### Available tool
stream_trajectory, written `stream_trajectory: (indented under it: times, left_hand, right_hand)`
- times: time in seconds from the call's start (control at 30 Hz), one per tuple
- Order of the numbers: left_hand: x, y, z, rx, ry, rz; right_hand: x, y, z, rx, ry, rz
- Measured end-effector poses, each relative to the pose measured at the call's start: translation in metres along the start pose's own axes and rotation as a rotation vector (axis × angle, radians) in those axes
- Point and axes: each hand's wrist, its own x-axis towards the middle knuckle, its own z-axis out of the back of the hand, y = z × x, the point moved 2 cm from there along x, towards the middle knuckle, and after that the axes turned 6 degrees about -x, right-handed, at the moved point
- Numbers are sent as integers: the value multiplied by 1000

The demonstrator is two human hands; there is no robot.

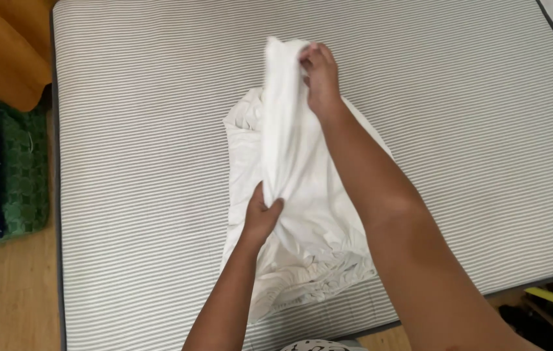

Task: The person removes a white fitted sheet from a mattress by hand. They pull the elasticized corners off the mattress and gather the sheet into a bundle on the bed surface.

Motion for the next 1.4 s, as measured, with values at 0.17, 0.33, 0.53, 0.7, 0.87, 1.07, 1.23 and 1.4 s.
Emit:
stream_trajectory:
  times: [0.17, 0.33, 0.53, 0.7, 0.87, 1.07, 1.23, 1.4]
  left_hand:
    - [8, 44, 36, 110, -192, 147]
    - [-2, 142, 89, 157, -331, 371]
    - [-29, 103, 55, 41, -366, 576]
    - [-51, 135, 38, 62, -390, 857]
    - [-64, 157, 24, -182, -197, 629]
    - [-82, 71, -51, -432, -93, 649]
    - [-91, 25, -64, -535, -32, 547]
    - [-100, 41, 7, -747, -200, 415]
  right_hand:
    - [-2, -79, 2, -339, 193, 233]
    - [-69, -179, 92, -938, 251, 402]
    - [-216, -200, 234, -1214, 77, 478]
    - [-322, -242, 305, -1400, 287, 251]
    - [-360, -219, 258, -1482, 305, 193]
    - [-368, -227, 220, -1308, 169, 343]
    - [-363, -219, 257, -1177, -88, 399]
    - [-396, -151, 289, -1277, -164, 513]
